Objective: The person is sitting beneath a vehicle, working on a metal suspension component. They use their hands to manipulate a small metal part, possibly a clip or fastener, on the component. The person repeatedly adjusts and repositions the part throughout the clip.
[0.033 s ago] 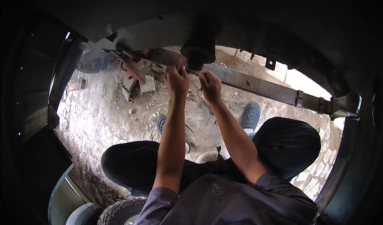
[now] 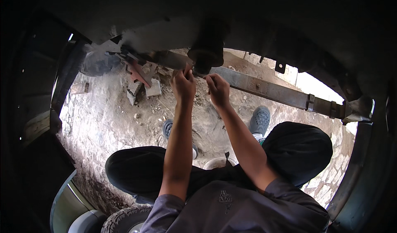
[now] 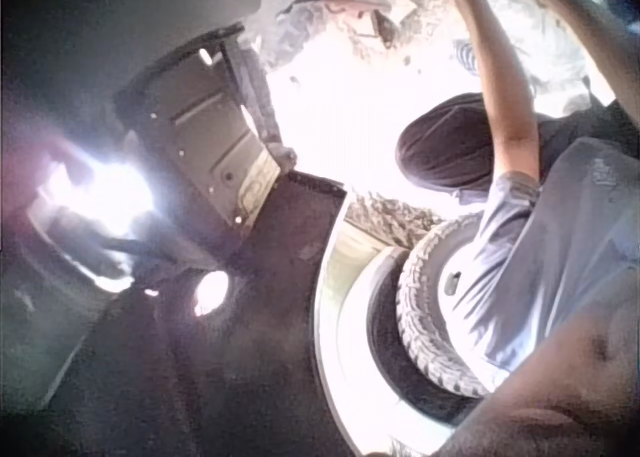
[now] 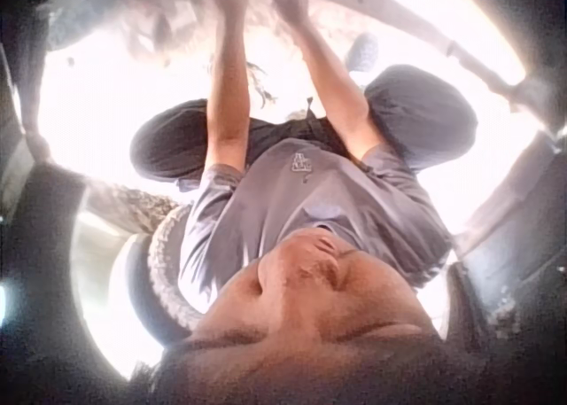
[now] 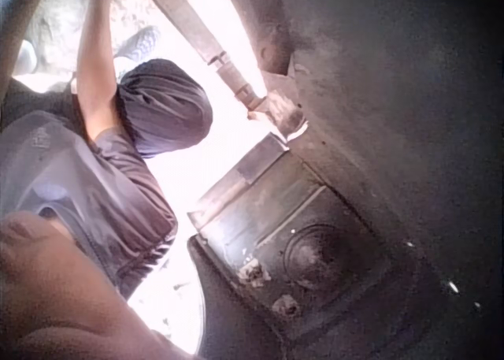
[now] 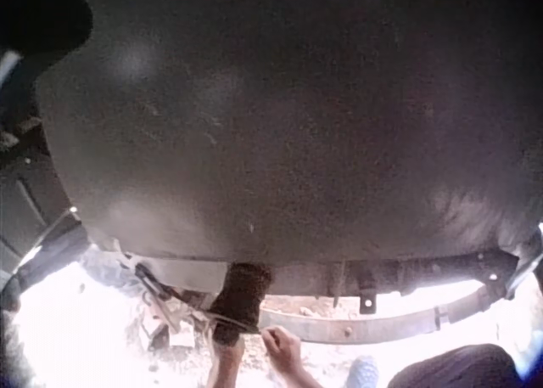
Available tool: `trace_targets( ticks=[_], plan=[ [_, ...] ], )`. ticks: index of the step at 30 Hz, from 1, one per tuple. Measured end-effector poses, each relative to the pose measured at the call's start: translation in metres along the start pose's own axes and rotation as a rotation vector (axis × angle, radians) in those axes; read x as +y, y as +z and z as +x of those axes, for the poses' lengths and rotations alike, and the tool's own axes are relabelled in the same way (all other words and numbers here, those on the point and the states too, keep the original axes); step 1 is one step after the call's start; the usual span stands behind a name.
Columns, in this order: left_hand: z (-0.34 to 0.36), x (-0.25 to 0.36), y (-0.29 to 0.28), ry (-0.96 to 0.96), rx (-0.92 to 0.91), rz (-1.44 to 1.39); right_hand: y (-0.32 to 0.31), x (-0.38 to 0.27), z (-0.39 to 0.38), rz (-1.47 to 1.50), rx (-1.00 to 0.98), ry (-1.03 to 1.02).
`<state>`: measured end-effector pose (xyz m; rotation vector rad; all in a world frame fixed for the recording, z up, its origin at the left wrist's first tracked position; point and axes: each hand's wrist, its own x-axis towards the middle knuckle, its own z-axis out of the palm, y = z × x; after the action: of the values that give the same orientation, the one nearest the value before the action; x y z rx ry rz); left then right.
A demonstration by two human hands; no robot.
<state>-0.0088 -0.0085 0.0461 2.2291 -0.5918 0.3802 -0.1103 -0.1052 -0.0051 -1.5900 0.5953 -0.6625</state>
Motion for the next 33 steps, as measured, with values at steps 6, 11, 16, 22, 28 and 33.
trace_targets(
  ticks=[6, 11, 16, 22, 28, 33],
  plan=[
    [-0.004, -0.001, -0.002, -0.068, -0.023, 0.048, 0.002, -0.001, 0.0, 0.014, 0.014, -0.012],
    [0.016, -0.008, 0.019, -0.091, -0.034, -0.023, 0.003, 0.005, 0.011, 0.006, 0.01, -0.035],
    [0.004, -0.01, 0.011, -0.072, -0.014, -0.024, 0.001, 0.002, 0.009, 0.015, 0.008, -0.017],
    [0.005, -0.001, 0.001, -0.145, -0.046, 0.002, 0.003, -0.003, 0.007, 0.028, 0.019, -0.03],
    [0.016, -0.014, 0.022, -0.096, -0.003, -0.046, 0.005, 0.0, 0.01, 0.043, 0.006, -0.021],
    [0.004, -0.005, 0.005, -0.079, -0.024, 0.021, 0.0, 0.0, 0.009, 0.023, 0.002, -0.029]
  ],
)
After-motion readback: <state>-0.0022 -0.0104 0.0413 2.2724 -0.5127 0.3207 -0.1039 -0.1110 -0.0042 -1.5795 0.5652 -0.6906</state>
